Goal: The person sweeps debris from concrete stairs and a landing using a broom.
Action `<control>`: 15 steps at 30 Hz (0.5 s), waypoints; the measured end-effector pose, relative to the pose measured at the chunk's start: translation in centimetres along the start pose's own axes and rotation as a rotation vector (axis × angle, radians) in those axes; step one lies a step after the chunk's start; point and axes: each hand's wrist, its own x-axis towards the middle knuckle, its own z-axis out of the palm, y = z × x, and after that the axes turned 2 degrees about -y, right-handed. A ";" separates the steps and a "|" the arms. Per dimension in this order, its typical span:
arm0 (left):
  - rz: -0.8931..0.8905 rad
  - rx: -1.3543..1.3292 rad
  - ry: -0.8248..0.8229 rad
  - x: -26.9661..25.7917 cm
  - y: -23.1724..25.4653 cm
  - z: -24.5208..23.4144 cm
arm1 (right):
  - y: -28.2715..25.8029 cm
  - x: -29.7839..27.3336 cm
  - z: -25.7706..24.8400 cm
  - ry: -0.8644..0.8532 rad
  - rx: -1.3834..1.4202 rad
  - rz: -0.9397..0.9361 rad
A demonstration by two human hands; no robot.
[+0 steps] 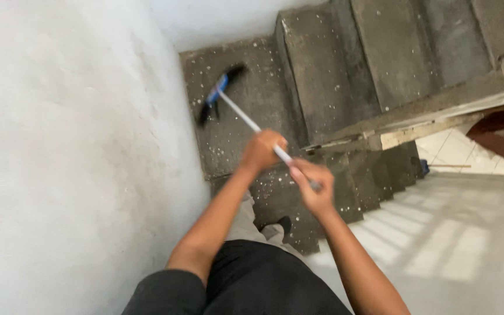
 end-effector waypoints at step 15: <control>-0.199 -0.283 -0.593 -0.2 13.8 10.0 | -7.7 -6.7 -8.0 0.572 0.033 0.123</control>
